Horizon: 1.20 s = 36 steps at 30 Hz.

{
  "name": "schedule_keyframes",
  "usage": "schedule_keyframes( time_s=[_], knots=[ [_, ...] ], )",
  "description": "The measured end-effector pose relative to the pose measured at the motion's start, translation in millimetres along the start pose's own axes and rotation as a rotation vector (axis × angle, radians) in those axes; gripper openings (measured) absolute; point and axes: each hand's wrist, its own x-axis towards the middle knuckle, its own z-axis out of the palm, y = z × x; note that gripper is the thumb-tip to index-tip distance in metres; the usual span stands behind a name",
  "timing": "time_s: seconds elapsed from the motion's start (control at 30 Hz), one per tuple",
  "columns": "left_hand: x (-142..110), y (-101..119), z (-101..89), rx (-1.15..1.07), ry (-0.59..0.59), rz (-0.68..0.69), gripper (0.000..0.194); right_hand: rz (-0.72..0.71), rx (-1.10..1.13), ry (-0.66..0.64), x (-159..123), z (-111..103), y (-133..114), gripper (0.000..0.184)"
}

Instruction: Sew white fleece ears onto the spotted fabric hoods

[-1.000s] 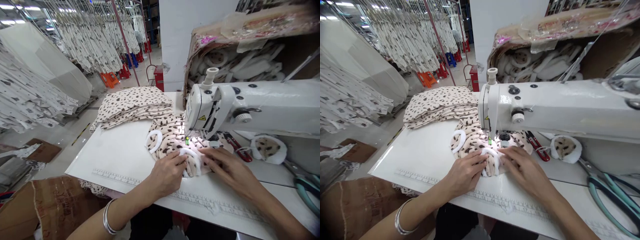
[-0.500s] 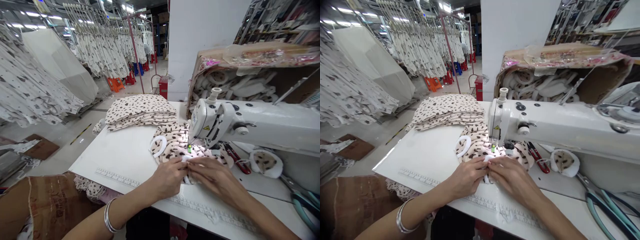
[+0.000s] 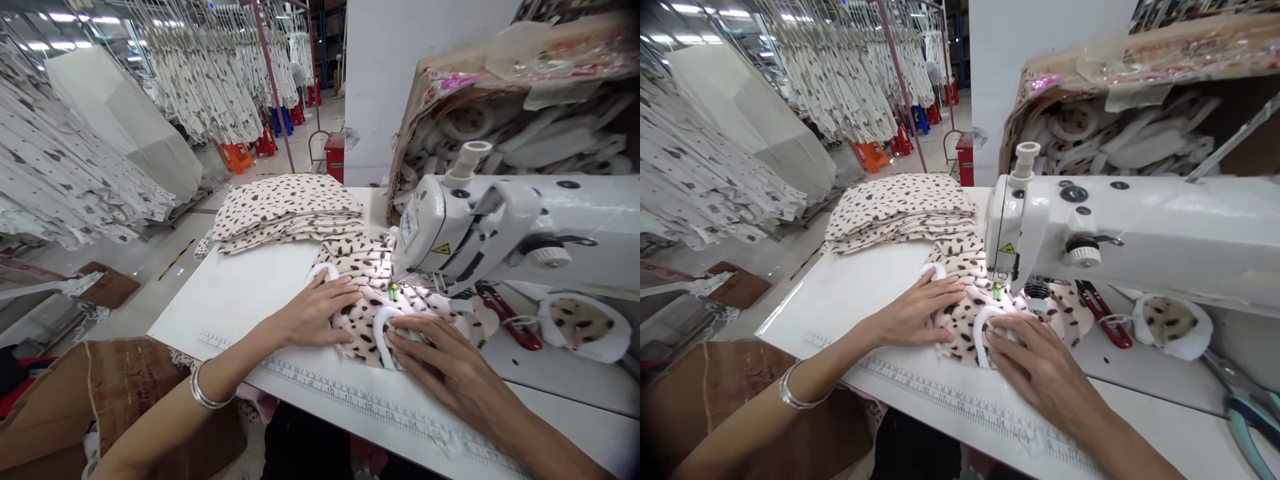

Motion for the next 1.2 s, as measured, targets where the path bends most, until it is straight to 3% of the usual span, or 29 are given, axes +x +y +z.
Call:
schedule_keyframes(
  time_s=[0.07,0.23,0.43,0.5,0.63,0.8,0.97,1.2],
  knots=[
    [-1,3,1.3,0.020,0.029,0.008,0.069,0.022,-0.002,-0.027,-2,0,0,0.033],
    [1,17,-1.0,0.059,0.031,0.093,0.045,0.044,-0.011,-0.019,-2,1,0,0.036],
    [-4,14,2.8,0.049,-0.001,0.019,0.063,0.061,-0.032,-0.027,-1,1,-1,0.031],
    [-3,16,4.6,0.026,0.094,0.017,0.060,0.045,-0.032,-0.023,-1,2,-1,0.031],
    [9,34,11.2,0.016,0.384,0.041,0.029,0.033,-0.005,0.007,1,4,-3,0.029],
    [28,52,29.4,0.091,0.356,0.068,0.019,0.079,0.008,0.018,5,-2,-5,0.024],
    [34,45,37.3,0.096,0.397,0.062,0.016,0.108,-0.065,0.003,-2,-7,2,0.027],
    [50,22,35.8,0.052,0.401,0.085,0.019,0.140,-0.301,0.046,-3,4,12,0.030]
  ],
)
